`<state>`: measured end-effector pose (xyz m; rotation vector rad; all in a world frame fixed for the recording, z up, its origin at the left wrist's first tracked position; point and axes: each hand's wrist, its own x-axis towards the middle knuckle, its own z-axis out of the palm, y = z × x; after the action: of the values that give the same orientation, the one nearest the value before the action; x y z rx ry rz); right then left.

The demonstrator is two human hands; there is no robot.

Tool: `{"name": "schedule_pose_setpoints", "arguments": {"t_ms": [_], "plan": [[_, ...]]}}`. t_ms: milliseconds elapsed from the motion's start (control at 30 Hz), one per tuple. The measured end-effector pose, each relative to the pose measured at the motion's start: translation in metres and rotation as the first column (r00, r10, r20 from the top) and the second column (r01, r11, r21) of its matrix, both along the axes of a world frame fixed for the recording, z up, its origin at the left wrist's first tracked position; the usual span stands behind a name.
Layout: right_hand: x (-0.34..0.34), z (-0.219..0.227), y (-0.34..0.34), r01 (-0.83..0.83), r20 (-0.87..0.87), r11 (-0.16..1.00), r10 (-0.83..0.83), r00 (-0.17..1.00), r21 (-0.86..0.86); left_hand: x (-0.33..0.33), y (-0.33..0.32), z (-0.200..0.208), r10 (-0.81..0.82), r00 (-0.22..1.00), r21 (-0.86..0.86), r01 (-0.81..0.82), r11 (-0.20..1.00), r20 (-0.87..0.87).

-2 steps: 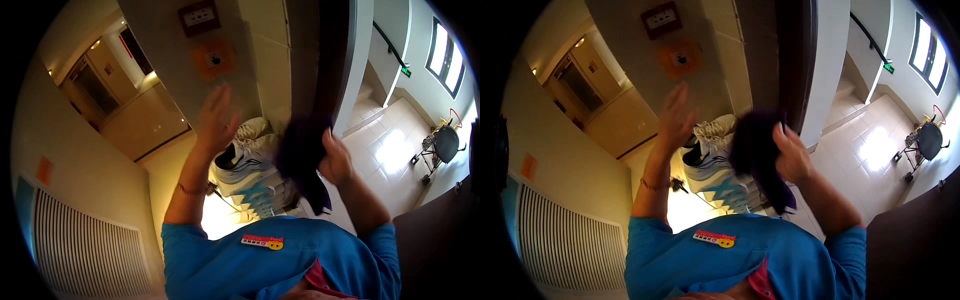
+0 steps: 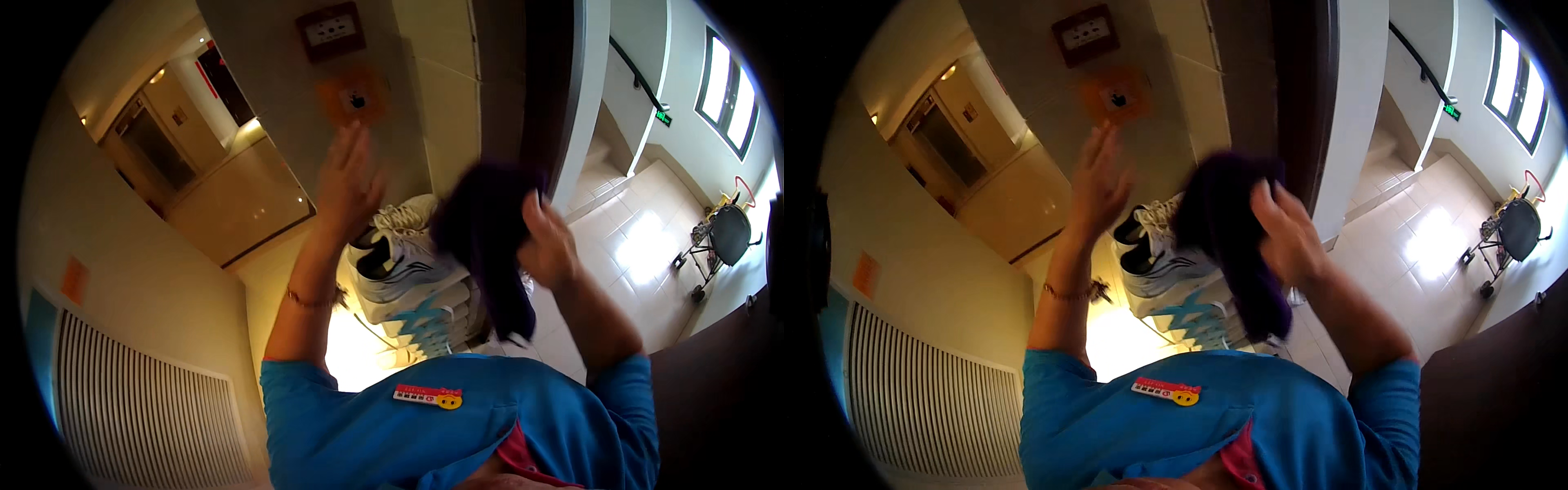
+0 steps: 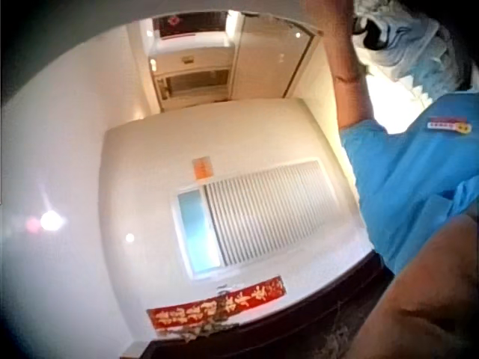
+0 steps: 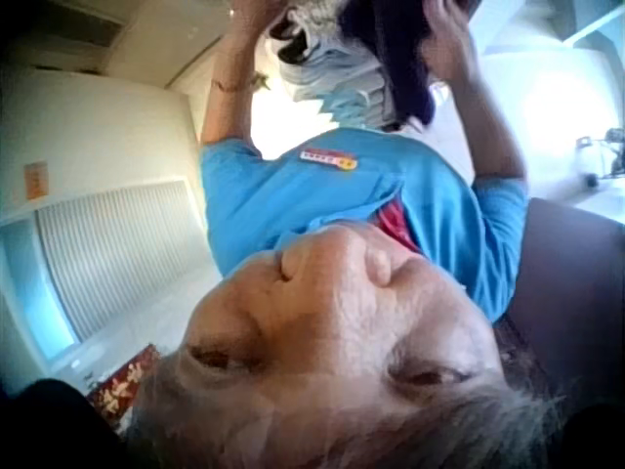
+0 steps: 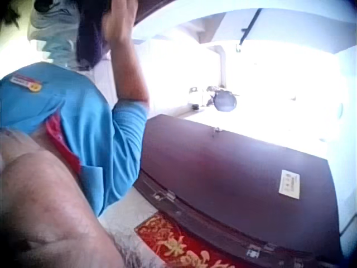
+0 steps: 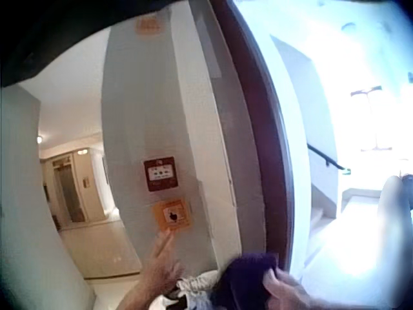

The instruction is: The person wipes various surfaces in a building hallway and staircase, including a vent, a fire alarm box, a door, an exit sign, a window frame, and a handrail, by hand using a purple cloth.

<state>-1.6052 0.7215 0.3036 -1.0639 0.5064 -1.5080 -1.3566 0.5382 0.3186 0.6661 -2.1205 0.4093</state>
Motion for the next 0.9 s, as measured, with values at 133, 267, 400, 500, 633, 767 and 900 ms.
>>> {"name": "schedule_pose_setpoints", "arguments": {"t_ms": [133, 267, 400, 500, 633, 767, 900], "plan": [[0.072, 0.098, -0.091, 0.492, -0.229, 0.689, -0.677, 0.7, -0.532, 0.04, -0.072, 0.043, 0.282, 0.958, -0.206, -0.266, 0.942, 0.051], [0.139, 0.207, -0.211, 0.624, -0.283, 0.419, -0.907, 0.311, -0.659, 0.08, -0.135, 0.074, 0.472, 0.872, -0.266, -0.429, 0.863, 0.125], [0.196, 0.254, -0.34, 0.072, 0.227, -0.241, -0.961, -0.157, -0.968, 0.112, -0.183, 0.074, 0.388, 0.91, -0.266, -0.341, 0.901, 0.148], [0.219, 0.24, -0.372, -0.046, 0.076, -0.065, -0.944, -0.322, -0.997, 0.132, -0.201, 0.069, 0.358, 0.926, -0.26, -0.319, 0.911, 0.118], [0.236, 0.258, -0.376, 0.039, -0.265, 0.27, -0.887, -0.379, -0.962, 0.152, -0.224, 0.059, 0.352, 0.932, -0.281, -0.317, 0.906, 0.084], [0.22, 0.271, -0.382, 0.197, -0.418, 0.369, -0.832, -0.366, -0.908, 0.166, -0.237, 0.083, 0.327, 0.945, -0.337, -0.305, 0.891, 0.009], [0.2, 0.269, -0.398, 0.313, -0.427, 0.322, -0.825, -0.371, -0.894, 0.164, -0.253, 0.104, 0.276, 0.96, -0.401, -0.268, 0.876, -0.038]]}}
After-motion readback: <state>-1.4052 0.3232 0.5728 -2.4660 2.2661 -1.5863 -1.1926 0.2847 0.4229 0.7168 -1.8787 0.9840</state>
